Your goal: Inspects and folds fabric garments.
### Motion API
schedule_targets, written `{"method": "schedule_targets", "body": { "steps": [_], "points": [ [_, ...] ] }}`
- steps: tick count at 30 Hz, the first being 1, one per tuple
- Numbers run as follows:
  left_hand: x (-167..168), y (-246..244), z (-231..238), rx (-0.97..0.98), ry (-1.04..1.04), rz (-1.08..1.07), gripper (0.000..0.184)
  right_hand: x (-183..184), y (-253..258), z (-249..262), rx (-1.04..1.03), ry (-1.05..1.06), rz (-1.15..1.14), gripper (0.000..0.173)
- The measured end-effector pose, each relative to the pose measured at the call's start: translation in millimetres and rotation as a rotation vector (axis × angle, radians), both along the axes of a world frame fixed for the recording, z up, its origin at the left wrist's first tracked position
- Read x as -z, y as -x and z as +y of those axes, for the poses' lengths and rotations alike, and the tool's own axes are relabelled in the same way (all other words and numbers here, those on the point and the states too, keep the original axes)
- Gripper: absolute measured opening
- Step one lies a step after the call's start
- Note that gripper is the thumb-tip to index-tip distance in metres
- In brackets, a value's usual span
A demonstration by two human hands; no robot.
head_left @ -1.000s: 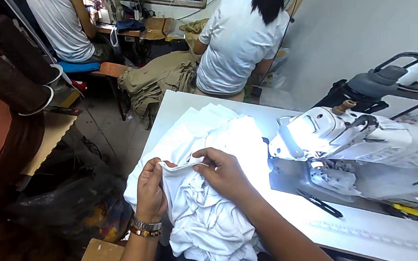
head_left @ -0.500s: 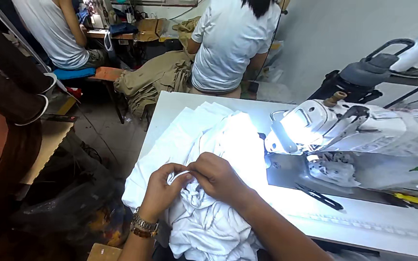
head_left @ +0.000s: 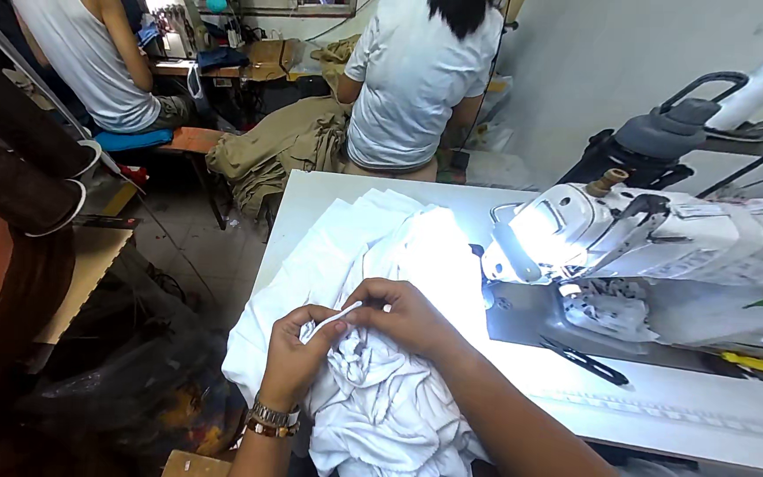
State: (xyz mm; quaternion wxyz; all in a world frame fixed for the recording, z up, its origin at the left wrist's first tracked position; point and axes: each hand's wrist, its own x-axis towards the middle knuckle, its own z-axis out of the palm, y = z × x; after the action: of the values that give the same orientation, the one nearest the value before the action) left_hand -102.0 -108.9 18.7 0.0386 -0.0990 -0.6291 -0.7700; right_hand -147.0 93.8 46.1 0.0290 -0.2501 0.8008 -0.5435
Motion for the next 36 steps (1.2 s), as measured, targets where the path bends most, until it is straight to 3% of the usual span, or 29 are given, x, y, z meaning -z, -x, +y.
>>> {"method": "schedule_targets", "body": {
  "steps": [4,10,17,20,23,25,31,36],
  "points": [
    [3,3,5,-0.019,0.031,-0.031,0.008,4,-2,-2,0.020,0.040,0.049,0.009],
    [1,4,16,-0.114,0.147,-0.044,0.011,4,-11,-11,0.135,-0.065,0.286,0.014],
    [-1,3,18,-0.091,0.079,-0.085,0.008,0,-12,-11,0.120,-0.037,0.354,0.014],
    [-2,2,18,-0.076,0.025,-0.145,0.011,-6,-11,-7,0.167,-0.011,0.103,0.013],
    [0,3,19,-0.078,-0.021,-0.171,0.011,-16,-6,-7,0.208,0.117,-0.289,0.027],
    [3,3,20,-0.092,-0.052,-0.173,0.011,-20,-6,-9,0.189,0.156,-0.371,0.029],
    [7,6,20,-0.122,-0.045,-0.175,0.011,-22,-16,-21,0.254,-0.343,0.024,0.025],
    [10,6,20,-0.125,-0.048,-0.149,0.010,-16,-16,-21,0.263,-0.411,0.151,0.046]
  ]
}}
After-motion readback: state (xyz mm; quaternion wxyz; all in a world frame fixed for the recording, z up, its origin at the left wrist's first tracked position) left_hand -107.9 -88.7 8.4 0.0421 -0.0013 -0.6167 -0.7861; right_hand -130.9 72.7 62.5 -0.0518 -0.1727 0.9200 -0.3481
